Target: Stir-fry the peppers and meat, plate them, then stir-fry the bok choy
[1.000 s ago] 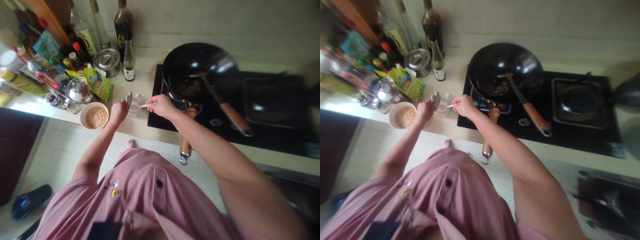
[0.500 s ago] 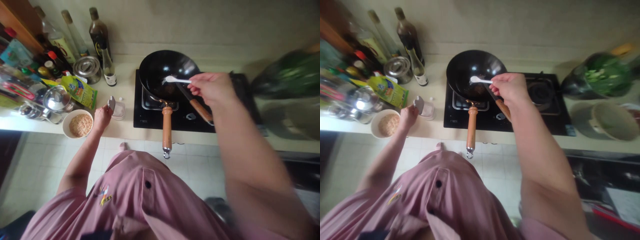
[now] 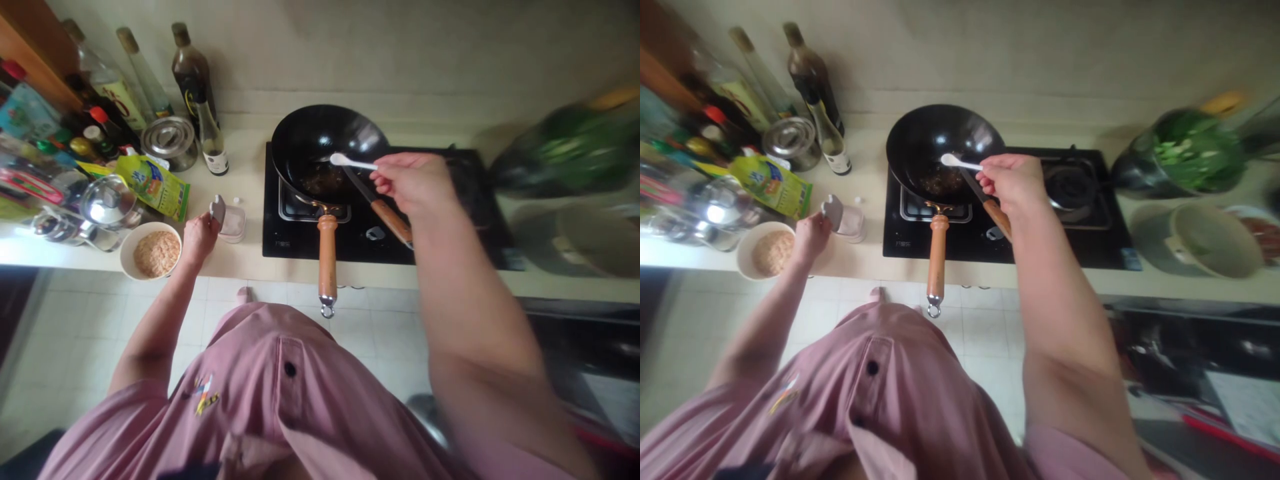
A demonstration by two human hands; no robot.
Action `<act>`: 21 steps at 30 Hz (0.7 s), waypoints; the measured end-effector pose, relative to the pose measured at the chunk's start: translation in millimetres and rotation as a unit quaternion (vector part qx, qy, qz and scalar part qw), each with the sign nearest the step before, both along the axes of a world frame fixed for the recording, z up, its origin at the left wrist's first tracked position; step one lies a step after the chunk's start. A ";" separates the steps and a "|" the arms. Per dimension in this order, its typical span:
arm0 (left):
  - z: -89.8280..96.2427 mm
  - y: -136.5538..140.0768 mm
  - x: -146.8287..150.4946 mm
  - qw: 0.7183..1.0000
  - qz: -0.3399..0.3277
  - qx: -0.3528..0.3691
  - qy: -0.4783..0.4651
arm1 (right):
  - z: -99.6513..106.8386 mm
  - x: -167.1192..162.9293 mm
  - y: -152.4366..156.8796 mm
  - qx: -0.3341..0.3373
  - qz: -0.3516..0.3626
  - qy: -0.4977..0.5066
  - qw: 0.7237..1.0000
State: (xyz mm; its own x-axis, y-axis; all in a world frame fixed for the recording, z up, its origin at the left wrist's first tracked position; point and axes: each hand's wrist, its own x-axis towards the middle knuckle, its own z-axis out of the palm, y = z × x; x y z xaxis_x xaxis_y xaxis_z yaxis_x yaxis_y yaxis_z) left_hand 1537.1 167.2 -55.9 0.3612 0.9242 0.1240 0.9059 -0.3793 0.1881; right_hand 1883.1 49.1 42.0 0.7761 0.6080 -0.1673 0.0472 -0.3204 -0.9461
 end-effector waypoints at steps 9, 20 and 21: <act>3.0 -4.7 3.1 0.999 0.009 -0.041 -0.026 | 1.3 -92.4 21.5 -0.080 0.278 -0.052 0.956; -6.8 11.6 -9.3 0.998 0.029 -0.008 -0.051 | -40.0 -207.3 75.3 -0.175 0.489 -0.359 0.776; -5.6 17.5 -11.9 0.998 0.033 -0.006 -0.047 | -34.4 -205.0 71.9 -0.158 0.479 -0.380 0.775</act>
State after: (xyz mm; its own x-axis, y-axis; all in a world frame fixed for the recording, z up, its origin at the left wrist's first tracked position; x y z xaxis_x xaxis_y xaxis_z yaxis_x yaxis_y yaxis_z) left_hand 1525.2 184.7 -61.5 0.2871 0.9472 0.1428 0.9067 -0.3168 0.2786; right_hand 1678.0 121.0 7.6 -0.0583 0.9884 -0.1405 0.9125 -0.0043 -0.4091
